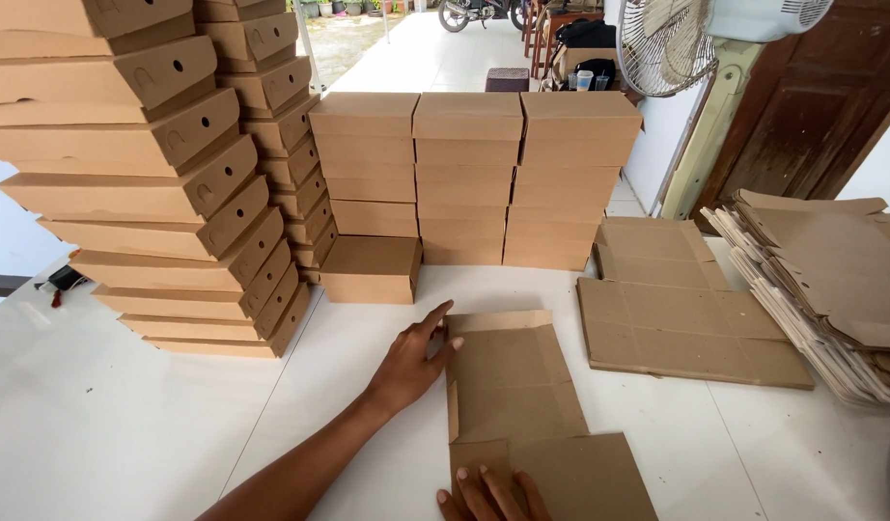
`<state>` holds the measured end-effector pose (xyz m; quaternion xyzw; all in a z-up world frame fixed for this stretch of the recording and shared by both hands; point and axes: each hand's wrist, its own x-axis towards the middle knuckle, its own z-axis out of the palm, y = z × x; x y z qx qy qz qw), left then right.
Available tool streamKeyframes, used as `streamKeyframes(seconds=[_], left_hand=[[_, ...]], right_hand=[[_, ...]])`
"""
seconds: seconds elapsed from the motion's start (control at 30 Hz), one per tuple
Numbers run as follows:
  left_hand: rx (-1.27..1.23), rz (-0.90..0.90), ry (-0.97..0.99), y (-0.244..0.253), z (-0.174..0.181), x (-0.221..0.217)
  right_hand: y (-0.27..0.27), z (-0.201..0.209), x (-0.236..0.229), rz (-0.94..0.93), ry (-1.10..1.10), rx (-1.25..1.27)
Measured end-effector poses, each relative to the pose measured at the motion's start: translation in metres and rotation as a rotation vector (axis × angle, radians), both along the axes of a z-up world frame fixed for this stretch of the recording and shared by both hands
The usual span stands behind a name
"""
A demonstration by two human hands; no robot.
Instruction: The person folds a flat cardboard sheet into a small box on a white table. They fold the side flaps, tuck the tabs, and close the top to form a finished box. Stacks of similar boxes and flat sheets are visible nearby.
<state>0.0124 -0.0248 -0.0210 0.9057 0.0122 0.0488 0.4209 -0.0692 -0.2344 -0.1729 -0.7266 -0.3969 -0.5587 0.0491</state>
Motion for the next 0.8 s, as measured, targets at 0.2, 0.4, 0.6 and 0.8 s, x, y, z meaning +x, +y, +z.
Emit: streamKeyframes(seconds=[0.2,0.4,0.6,0.8], left_hand=[[-0.215,-0.145,-0.021,0.007,-0.007,0.007],[-0.133,0.072,0.015,0.005,-0.005,0.009],[0.094,0.035,0.11,0.022,0.003,0.009],[0.021,-0.156,-0.034,0.025,-0.006,0.012]], right_hand=[[-0.004,0.02,-0.012,0.036,0.072,-0.057],[-0.007,0.042,-0.012,0.067,0.028,-0.095],[-0.012,0.039,-0.01,0.049,-0.001,-0.137],[-0.01,0.046,-0.008,0.077,-0.031,-0.102]])
